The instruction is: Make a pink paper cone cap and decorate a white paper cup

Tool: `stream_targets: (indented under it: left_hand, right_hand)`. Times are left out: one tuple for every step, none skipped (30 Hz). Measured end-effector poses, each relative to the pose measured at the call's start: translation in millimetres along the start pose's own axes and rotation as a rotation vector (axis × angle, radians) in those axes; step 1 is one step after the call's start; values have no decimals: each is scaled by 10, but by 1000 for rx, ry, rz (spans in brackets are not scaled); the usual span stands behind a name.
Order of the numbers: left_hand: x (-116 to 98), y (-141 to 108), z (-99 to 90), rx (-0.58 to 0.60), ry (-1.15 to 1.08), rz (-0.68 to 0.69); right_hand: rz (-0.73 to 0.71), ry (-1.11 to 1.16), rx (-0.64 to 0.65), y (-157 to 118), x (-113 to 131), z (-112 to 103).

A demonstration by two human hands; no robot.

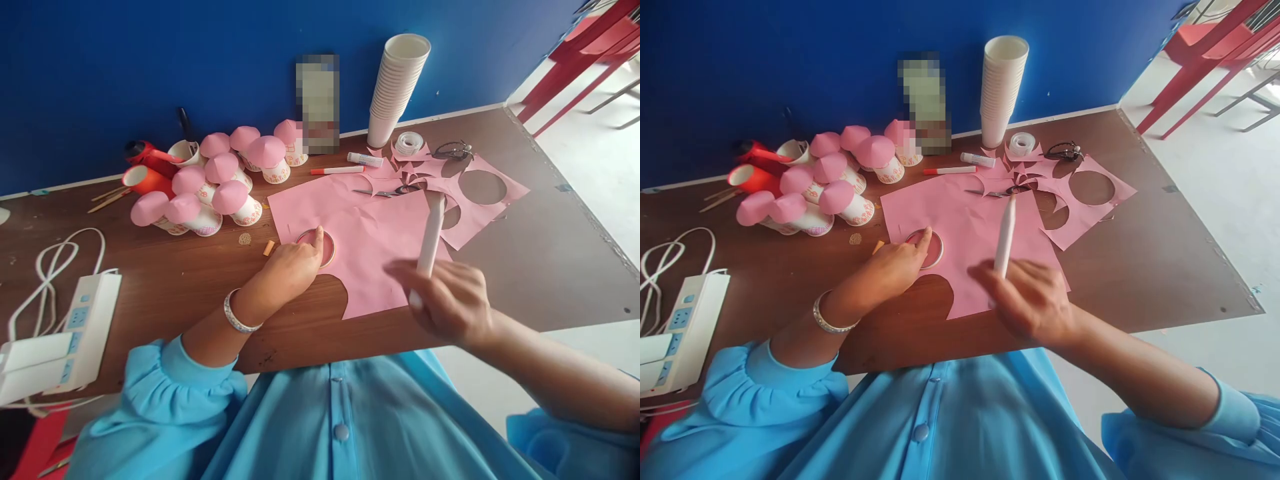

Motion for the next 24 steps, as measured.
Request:
stream_targets:
  left_hand:
    - [1, -2, 15, -1, -5, 3]
    - [3, -5, 28, -6, -11, 5]
    - [6, -10, 35, -16, -20, 6]
    - [8, -15, 35, -29, -31, 5]
    - [8, -22, 25, -46, -42, 9]
    - [7, -29, 4, -69, -52, 13]
    - [1, -35, -24, -89, -64, 22]
    - [-7, -39, -53, -99, -76, 35]
    - [-16, -41, -81, -98, -89, 47]
    - [-26, -41, -102, -79, -103, 58]
    - [-31, -39, -117, -51, -116, 60]
    - [-33, -38, -130, -29, -128, 55]
    - [-33, -37, -140, -13, -138, 48]
    - [-31, -37, -146, -4, -145, 40]
    - [-30, -37, -149, 0, -149, 38]
    - [-29, -37, -149, 5, -151, 40]
    - [-27, -38, -146, 8, -154, 45]
    - [-23, -42, -141, 8, -159, 52]
    - [-15, -49, -136, 7, -167, 58]
    - [-3, -62, -129, 4, -180, 65]
    - [15, -80, -120, -3, -201, 71]
    - [38, -105, -108, -12, -225, 81]
    - [67, -136, -93, -25, -254, 95]
    - [106, -172, -77, -53, -286, 101]
  right_hand:
    - [140, 40, 23, 62, -145, 51]
    - [226, 91, 48, 144, -262, 138]
    - [256, 155, 94, 246, -346, 259]
    - [233, 218, 149, 361, -393, 402]
    - [193, 269, 174, 477, -418, 541]
    - [141, 305, 190, 585, -421, 673]
    - [84, 333, 196, 679, -408, 792]
    - [35, 361, 234, 755, -383, 907]
    - [-20, 386, 267, 812, -348, 999]
    - [-55, 399, 293, 852, -318, 1068]
    - [-74, 416, 322, 878, -295, 1118]
    - [-81, 433, 344, 895, -280, 1148]
    - [-78, 447, 364, 907, -275, 1163]
    - [-72, 460, 381, 915, -274, 1168]
    - [-67, 467, 395, 923, -277, 1168]
    - [-65, 467, 409, 932, -281, 1165]
    - [-60, 459, 418, 940, -286, 1162]
    - [-56, 449, 424, 948, -290, 1161]
    - [-54, 439, 429, 955, -292, 1161]
    - [-52, 429, 431, 959, -293, 1163]
    - [-48, 420, 431, 961, -294, 1165]
    - [-46, 415, 432, 961, -294, 1168]
    - [-47, 413, 436, 958, -292, 1171]
    - [-49, 413, 445, 954, -291, 1175]
Point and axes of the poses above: each hand's wrist, its own y-axis towards the middle knuckle, its own z-axis out of the palm, x = y × z, the point moved 4 cm from there along y, towards the middle knuckle, and after that the axes turned 12 degrees about x, right-handed, at the moved point
